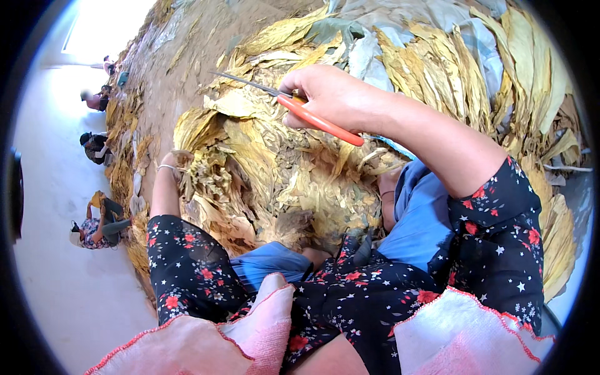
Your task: The person is using scissors to trim the edges and stems of large dried tobacco leaves while sitting on the floor surrounded by bundles of leaves.
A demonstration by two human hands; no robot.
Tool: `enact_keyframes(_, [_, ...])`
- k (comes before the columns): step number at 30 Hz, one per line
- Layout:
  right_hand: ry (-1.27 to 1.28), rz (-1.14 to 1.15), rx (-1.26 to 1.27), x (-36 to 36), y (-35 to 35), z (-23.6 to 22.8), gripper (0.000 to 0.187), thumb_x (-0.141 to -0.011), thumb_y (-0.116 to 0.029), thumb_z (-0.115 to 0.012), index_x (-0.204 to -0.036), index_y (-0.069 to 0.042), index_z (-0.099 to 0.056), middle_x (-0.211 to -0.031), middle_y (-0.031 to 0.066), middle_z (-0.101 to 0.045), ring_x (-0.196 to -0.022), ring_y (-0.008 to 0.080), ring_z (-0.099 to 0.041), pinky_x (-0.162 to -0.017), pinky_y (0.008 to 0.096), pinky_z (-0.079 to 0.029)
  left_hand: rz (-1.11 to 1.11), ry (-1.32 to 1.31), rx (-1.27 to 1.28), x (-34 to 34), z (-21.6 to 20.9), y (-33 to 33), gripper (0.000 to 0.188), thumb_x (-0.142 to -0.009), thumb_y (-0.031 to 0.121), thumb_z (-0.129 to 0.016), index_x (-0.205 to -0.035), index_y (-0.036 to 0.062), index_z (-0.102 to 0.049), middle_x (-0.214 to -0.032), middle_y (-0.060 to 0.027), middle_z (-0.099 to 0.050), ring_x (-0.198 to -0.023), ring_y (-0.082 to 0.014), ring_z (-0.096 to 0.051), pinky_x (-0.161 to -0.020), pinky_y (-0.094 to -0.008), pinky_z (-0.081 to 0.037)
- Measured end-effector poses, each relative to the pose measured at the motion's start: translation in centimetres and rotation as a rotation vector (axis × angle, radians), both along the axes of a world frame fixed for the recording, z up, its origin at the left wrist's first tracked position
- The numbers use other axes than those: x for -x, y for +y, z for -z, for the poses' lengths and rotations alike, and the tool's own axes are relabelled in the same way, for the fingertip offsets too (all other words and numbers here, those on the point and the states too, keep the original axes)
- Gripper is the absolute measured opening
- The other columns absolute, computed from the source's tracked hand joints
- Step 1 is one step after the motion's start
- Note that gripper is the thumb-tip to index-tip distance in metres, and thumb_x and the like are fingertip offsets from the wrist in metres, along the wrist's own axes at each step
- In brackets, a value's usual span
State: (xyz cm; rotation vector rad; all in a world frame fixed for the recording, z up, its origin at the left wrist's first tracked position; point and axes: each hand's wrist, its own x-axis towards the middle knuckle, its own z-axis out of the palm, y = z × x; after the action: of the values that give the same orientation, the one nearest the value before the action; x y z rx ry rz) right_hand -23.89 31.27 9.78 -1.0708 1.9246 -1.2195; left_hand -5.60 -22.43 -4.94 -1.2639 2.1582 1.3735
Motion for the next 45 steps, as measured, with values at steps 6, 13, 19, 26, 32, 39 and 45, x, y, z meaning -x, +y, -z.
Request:
enact_keyframes(6, [0.035,-0.03,0.009,-0.2,-0.2,-0.3,0.026,-0.08,-0.013,-0.067,-0.1,0.0,-0.057,-0.07,0.001,-0.055,-0.063,0.007,-0.048,-0.056,0.0246,-0.041,-0.039,0.321,-0.04,-0.2,-10.8,3.5,0.029,-0.084,0.016,-0.049,-0.07,-0.0004,-0.068,-0.074,-0.0071,-0.067,-0.066,-0.0144,-0.058,-0.063,-0.0251,-0.045])
enact_keyframes(13, [0.085,0.017,0.066,0.4,0.2,0.1,0.026,-0.08,-0.012,-0.066,-0.101,0.0,-0.056,-0.069,0.0009,-0.055,-0.061,0.0063,-0.048,-0.054,0.0243,-0.04,-0.089,0.119,0.37,4.6,-23.3,5.2,0.046,-0.073,0.026,-0.07,-0.109,-0.0012,-0.062,-0.115,-0.0164,-0.058,-0.104,-0.0263,-0.053,-0.089,-0.038,-0.04])
enact_keyframes(19, [0.096,0.01,0.107,0.0,-0.2,-0.2,0.027,-0.08,-0.011,-0.066,-0.103,0.0,-0.057,-0.069,-0.0003,-0.055,-0.061,0.0058,-0.047,-0.056,0.0237,-0.041,-0.094,0.42,0.1,8.5,-26.9,7.6,0.037,-0.075,0.018,-0.07,-0.105,-0.0008,-0.059,-0.093,-0.0113,-0.064,-0.081,-0.0211,-0.062,-0.071,-0.0352,-0.053])
enact_keyframes(26, [0.048,0.035,0.073,0.6,0.2,-0.7,0.034,-0.075,-0.019,-0.074,-0.101,-0.001,-0.061,-0.076,0.0118,-0.066,-0.066,0.0172,-0.062,-0.062,0.0313,-0.049,-0.046,0.303,0.411,17.1,-5.1,20.0,0.04,-0.072,0.008,-0.069,-0.105,0.0025,-0.046,-0.073,-0.0065,-0.052,-0.058,-0.0166,-0.052,-0.048,-0.0313,-0.043])
enact_keyframes(32, [0.067,0.053,0.058,1.0,0.6,0.3,0.034,-0.074,-0.019,-0.072,-0.099,0.0,-0.061,-0.078,0.0111,-0.064,-0.071,0.0173,-0.06,-0.065,0.0313,-0.047,0.226,-0.007,0.635,17.7,2.5,18.2,0.082,-0.064,0.006,-0.075,-0.128,-0.0004,-0.024,-0.09,-0.015,-0.058,-0.073,-0.0214,-0.059,-0.06,-0.0386,-0.048])
enact_keyframes(39, [0.019,0.043,0.073,1.0,0.7,-0.9,0.034,-0.074,-0.019,-0.073,-0.099,0.001,-0.06,-0.077,0.0116,-0.063,-0.069,0.0182,-0.059,-0.065,0.0317,-0.047,-0.098,0.52,0.47,17.5,-10.1,21.8,0.094,-0.072,0.004,-0.066,-0.147,0.0087,-0.01,-0.113,-0.0248,-0.059,-0.096,-0.0298,-0.061,-0.082,-0.0386,-0.05])
enact_keyframes(45, [0.021,-0.022,0.049,0.3,-0.6,-0.6,0.031,-0.074,-0.016,-0.071,-0.097,0.0,-0.061,-0.076,0.0155,-0.063,-0.067,0.0211,-0.06,-0.064,0.0323,-0.046,0.52,-0.289,0.76,17.2,3.3,22.8,0.075,-0.085,0.008,-0.053,-0.147,0.0164,-0.014,-0.129,-0.021,-0.051,-0.119,-0.0296,-0.051,-0.097,-0.0408,-0.044])
